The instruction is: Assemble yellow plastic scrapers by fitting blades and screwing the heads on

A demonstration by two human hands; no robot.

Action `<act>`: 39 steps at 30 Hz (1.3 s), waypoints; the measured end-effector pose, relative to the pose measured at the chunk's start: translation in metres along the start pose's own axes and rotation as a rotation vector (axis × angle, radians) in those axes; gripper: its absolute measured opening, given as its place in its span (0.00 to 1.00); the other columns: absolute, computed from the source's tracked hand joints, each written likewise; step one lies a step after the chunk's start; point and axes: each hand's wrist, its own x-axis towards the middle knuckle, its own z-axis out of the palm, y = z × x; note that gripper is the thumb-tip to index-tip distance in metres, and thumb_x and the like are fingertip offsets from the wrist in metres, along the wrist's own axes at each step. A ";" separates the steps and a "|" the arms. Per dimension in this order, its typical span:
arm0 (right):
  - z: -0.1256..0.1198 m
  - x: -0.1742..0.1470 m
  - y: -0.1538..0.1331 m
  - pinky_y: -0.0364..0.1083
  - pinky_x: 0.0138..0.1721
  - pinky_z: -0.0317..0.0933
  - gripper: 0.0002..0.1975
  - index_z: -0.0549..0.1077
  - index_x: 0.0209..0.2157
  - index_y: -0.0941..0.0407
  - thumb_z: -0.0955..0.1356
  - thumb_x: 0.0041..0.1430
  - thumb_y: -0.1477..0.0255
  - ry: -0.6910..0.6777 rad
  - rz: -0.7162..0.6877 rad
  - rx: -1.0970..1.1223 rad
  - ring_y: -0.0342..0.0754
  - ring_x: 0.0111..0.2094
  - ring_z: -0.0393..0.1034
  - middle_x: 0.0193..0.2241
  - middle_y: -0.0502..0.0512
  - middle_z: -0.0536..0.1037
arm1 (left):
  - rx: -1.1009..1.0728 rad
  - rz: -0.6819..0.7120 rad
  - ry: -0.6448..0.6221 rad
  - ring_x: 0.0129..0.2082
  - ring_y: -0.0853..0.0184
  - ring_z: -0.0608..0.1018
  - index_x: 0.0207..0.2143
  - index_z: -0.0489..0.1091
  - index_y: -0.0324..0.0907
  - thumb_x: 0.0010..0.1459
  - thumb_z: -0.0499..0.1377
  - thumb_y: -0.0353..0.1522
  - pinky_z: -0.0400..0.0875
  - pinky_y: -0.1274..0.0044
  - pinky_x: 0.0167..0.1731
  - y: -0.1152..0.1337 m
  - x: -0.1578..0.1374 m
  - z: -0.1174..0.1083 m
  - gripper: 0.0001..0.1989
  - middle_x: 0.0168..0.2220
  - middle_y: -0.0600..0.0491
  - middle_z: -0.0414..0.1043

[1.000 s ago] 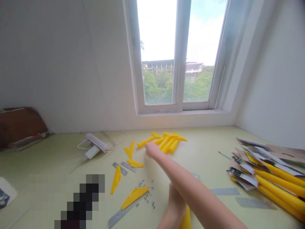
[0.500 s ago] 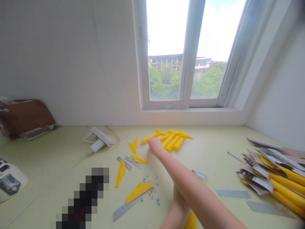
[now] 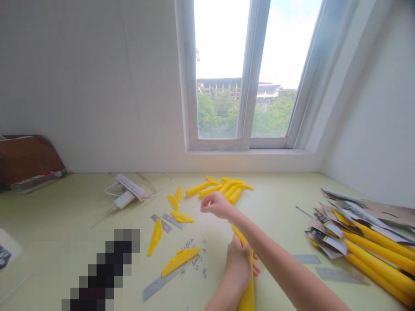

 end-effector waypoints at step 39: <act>-0.010 -0.121 0.053 0.40 0.20 0.57 0.10 0.65 0.27 0.57 0.67 0.38 0.72 0.273 0.281 0.884 0.41 0.19 0.66 0.19 0.46 0.72 | 0.077 0.222 -0.162 0.11 0.75 0.65 0.40 0.60 0.37 0.53 0.50 0.39 0.56 0.82 0.11 0.008 -0.019 -0.006 0.16 0.21 0.57 0.64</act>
